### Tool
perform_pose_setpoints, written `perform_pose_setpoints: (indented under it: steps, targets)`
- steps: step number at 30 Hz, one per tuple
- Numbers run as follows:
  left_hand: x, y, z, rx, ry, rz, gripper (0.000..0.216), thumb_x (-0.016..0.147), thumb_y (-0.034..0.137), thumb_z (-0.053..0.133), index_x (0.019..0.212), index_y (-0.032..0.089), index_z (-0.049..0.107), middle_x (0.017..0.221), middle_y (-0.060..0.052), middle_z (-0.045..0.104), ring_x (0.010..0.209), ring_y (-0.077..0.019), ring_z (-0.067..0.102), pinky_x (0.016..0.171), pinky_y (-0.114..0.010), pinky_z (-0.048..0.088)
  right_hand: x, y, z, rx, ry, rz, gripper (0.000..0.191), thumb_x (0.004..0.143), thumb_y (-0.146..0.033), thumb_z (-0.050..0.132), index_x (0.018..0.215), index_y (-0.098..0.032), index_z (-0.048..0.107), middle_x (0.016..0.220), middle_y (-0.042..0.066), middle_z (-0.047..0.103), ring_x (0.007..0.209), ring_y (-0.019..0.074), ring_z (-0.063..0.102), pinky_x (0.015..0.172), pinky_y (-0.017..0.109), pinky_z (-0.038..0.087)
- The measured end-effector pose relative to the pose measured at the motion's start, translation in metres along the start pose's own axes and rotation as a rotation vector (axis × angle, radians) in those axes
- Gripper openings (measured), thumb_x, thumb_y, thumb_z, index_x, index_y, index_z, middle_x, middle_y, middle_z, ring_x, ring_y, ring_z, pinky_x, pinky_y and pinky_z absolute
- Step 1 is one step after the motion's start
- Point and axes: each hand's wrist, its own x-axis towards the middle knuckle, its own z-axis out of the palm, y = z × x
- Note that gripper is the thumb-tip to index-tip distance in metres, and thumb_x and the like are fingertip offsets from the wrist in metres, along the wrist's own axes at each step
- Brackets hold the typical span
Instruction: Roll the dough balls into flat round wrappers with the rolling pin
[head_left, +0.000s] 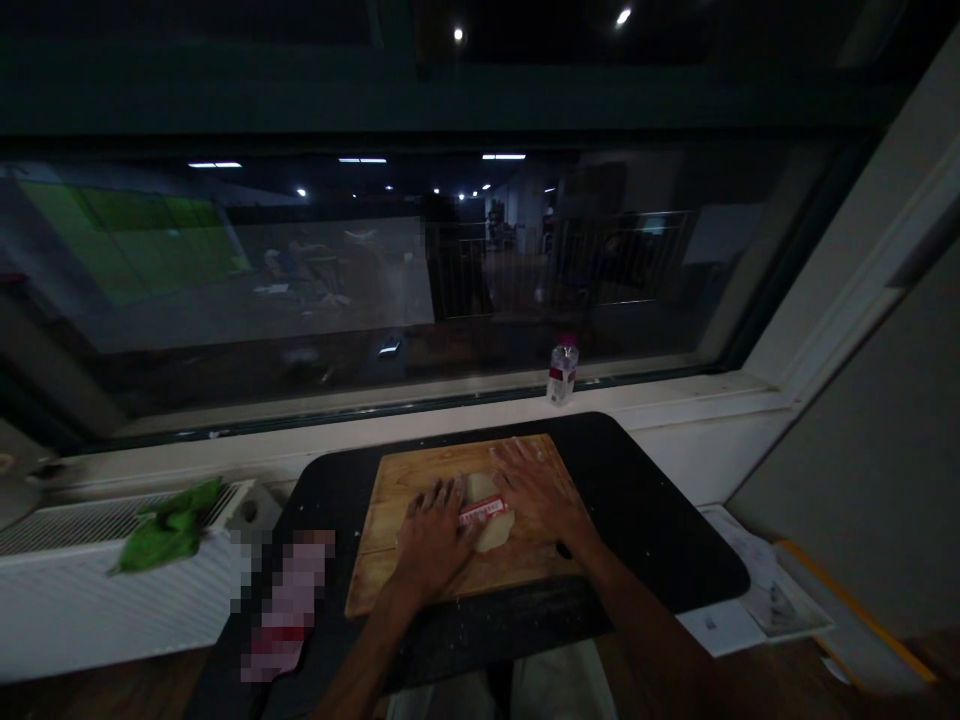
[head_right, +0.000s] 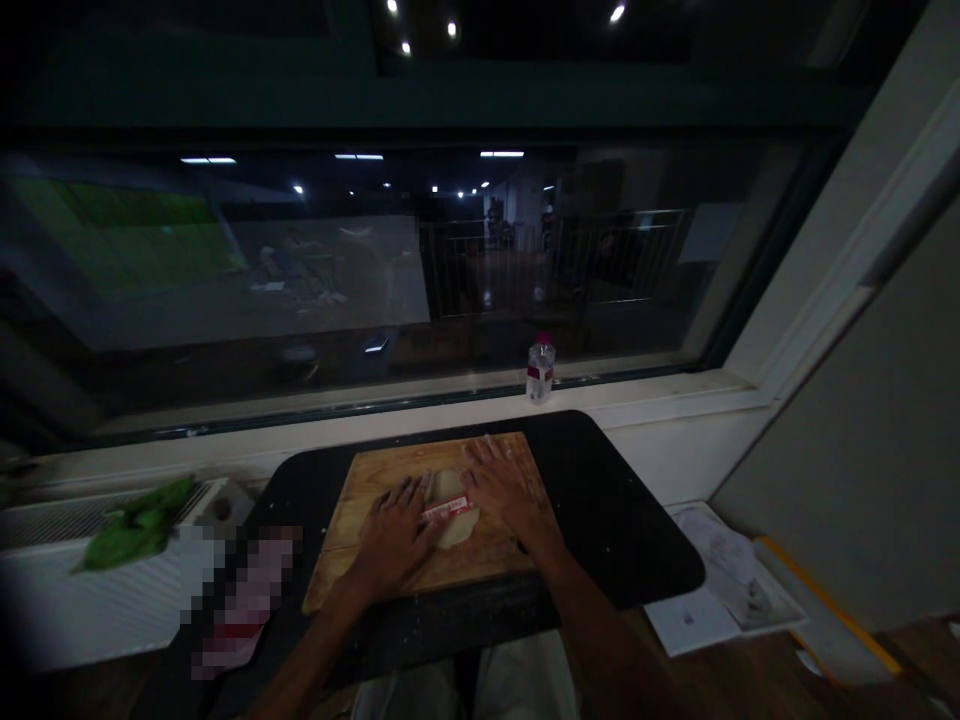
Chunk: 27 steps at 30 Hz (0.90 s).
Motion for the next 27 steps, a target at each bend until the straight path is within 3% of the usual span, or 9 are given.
perform_pose_setpoints:
  steps: [10,27]
  targets:
    - [0.004,-0.009,-0.010,-0.082,-0.129,0.107,0.089,0.097,0.072,0.059,0.169,0.021,0.046,0.172,-0.018,0.051,0.161,-0.0386,0.045,0.131,-0.060,0.031,-0.050,-0.019,-0.006,0.019,0.149,0.053,0.049,0.115,-0.034,0.046,0.160,-0.023,0.061,0.163,0.010,0.061,0.157,0.0297,0.049,0.131,0.050,0.038]
    - [0.008,-0.020,-0.013,-0.061,-0.161,0.197,0.082,0.100,0.057,0.065,0.171,0.023,0.041,0.174,-0.017,0.047,0.160,-0.0355,0.048,0.131,-0.057,0.033,-0.054,-0.022,-0.011,0.019,0.182,0.032,0.047,0.117,-0.034,0.041,0.155,-0.020,0.065,0.157,0.012,0.066,0.149,0.0309,0.057,0.124,0.050,0.044]
